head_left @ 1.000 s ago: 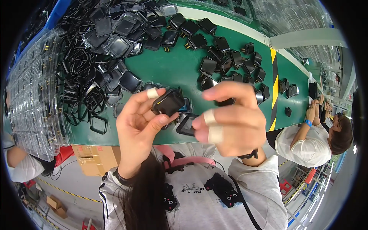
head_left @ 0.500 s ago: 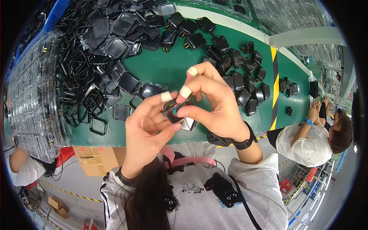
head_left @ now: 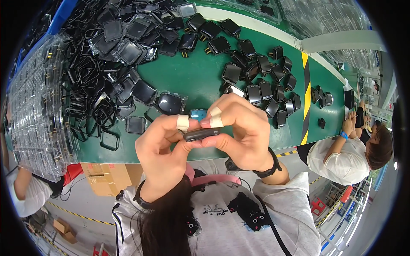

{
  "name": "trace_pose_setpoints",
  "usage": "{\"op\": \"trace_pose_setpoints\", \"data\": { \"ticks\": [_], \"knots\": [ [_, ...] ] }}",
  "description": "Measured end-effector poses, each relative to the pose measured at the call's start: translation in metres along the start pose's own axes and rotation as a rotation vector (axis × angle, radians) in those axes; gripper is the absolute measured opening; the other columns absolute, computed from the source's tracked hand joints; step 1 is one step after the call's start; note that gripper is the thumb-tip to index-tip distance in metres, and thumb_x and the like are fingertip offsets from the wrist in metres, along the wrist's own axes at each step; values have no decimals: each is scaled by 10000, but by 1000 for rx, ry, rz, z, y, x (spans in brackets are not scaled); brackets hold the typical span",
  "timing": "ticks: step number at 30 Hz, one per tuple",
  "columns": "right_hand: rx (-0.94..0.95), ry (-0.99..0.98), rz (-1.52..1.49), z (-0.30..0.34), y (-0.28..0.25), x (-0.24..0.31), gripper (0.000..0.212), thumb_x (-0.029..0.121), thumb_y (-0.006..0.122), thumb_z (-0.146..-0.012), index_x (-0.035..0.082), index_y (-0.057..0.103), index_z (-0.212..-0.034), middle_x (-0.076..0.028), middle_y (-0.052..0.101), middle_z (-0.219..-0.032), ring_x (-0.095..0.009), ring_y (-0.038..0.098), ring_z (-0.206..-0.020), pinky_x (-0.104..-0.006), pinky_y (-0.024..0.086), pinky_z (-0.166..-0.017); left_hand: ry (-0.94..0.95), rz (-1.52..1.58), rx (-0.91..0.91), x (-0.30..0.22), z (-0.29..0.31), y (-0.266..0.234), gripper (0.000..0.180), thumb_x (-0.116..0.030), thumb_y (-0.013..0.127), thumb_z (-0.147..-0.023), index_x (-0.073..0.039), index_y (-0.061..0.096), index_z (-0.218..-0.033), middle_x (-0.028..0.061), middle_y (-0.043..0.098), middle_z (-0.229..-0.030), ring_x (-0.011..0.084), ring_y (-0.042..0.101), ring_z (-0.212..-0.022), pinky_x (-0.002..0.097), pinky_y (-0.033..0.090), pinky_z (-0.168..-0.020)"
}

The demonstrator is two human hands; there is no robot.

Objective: Assembling and inspecting smartwatches on a production line.

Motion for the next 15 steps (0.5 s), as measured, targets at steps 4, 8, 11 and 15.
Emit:
{"op": "trace_pose_setpoints", "data": {
  "ticks": [4,8,11,15],
  "knots": [
    [-111,-23,31,4,-1,6,267,-19,727,-687,-8,583,-912,-102,582,-857,-192,557,-787,-280,449,-683,207,-125,114,-11,-6,4,222,94,656,-739,73,565,-940,102,586,-870,190,620,-865,273,538,-738],
    [-135,48,-17,6,4,9,282,11,747,-674,-6,583,-904,-100,577,-843,-196,559,-767,-281,447,-674,351,-165,136,-12,-4,1,161,58,662,-753,69,566,-882,101,572,-855,161,605,-791,238,517,-643],
    [-134,142,152,20,1,0,338,30,756,-670,-2,568,-948,-103,563,-909,-202,560,-787,-307,455,-687,297,-111,159,-2,-8,6,157,26,670,-763,63,564,-873,98,566,-853,135,582,-762,230,491,-603],
    [-122,430,132,22,-12,-20,394,12,741,-661,11,558,-1010,-116,548,-965,-235,564,-794,-329,461,-708,-227,69,20,29,-16,17,163,23,671,-755,46,568,-878,100,547,-865,129,565,-720,236,489,-597]
  ]
}}
Point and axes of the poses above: each hand's wrist, its own z-axis away from the middle knuckle, its own y-axis out of the palm, x = y × z, the point moved 7 cm from there along -z, towards the middle knuckle
